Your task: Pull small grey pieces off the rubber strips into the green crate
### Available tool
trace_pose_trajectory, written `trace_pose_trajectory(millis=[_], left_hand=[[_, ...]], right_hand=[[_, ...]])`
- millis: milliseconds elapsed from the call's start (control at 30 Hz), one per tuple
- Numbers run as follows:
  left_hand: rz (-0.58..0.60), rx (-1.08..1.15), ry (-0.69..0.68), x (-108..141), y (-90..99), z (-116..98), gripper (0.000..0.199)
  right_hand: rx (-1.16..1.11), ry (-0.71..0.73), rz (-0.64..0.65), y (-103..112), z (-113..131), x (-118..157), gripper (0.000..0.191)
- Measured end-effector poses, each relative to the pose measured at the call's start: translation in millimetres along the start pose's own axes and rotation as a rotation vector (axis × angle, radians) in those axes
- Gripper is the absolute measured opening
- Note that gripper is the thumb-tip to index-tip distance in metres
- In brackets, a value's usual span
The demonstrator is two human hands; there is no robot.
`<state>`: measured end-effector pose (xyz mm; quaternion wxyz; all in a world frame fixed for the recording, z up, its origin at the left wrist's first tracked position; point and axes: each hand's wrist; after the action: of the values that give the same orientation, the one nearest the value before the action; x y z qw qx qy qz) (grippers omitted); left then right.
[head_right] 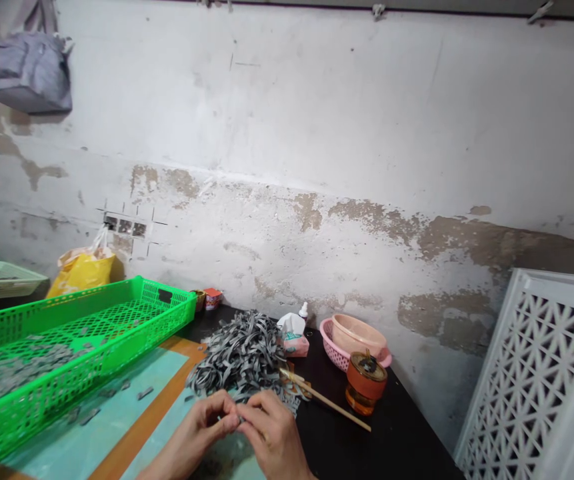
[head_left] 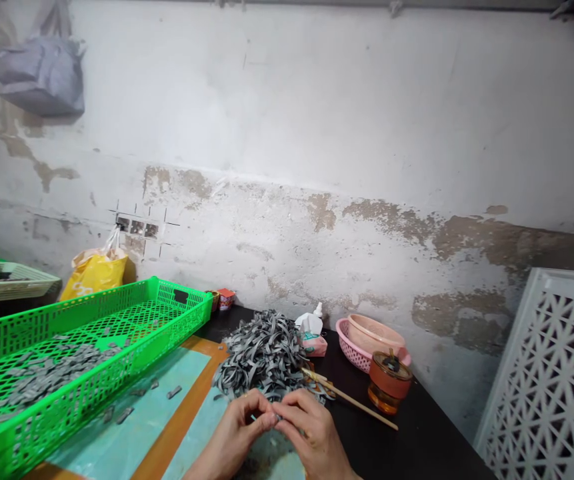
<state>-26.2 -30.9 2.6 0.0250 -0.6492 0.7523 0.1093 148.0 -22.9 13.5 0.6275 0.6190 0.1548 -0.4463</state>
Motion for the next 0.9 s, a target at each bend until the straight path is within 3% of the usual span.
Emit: trace_pose_trajectory(millis=[133, 267, 400, 567, 700, 833, 900], left_hand=[[0.008, 0.009, 0.033, 0, -1.0, 2, 0.039], [-0.017, -0.041, 0.05, -2, -2.0, 7, 0.035], [-0.078, -0.221, 0.034, -4, -2.1, 13, 0.025], [-0.14, -0.439, 0.021, 0, -5.0, 8, 0.019], [-0.2, -0.468, -0.027, 7, -0.7, 3, 0.018], [-0.281, -0.366, 0.0, 4, 9.2, 1, 0.024], [-0.26, -0.253, 0.022, 1, 15.5, -5, 0.03]], right_hand=[[-0.006, 0.048, 0.043, 2, 0, 0, 0.017], [0.157, 0.131, 0.102, 1, -1, 0, 0.015], [0.333, 0.129, 0.142, -7, -3, 4, 0.011], [0.367, 0.101, 0.148, -15, -3, 7, 0.011], [0.234, 0.004, 0.141, -5, -8, 6, 0.011], [0.134, -0.266, -0.052, 14, -31, 8, 0.019], [0.119, -0.303, -0.085, 19, -40, 10, 0.019]])
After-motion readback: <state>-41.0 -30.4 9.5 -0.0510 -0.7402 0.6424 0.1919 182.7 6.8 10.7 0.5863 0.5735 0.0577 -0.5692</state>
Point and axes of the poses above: each hand's wrist, its own x-axis away from the middle knuckle, its own y-axis out of the back of the hand, z = x × y, and after that the axes turned 11 degrees about y, right-handed
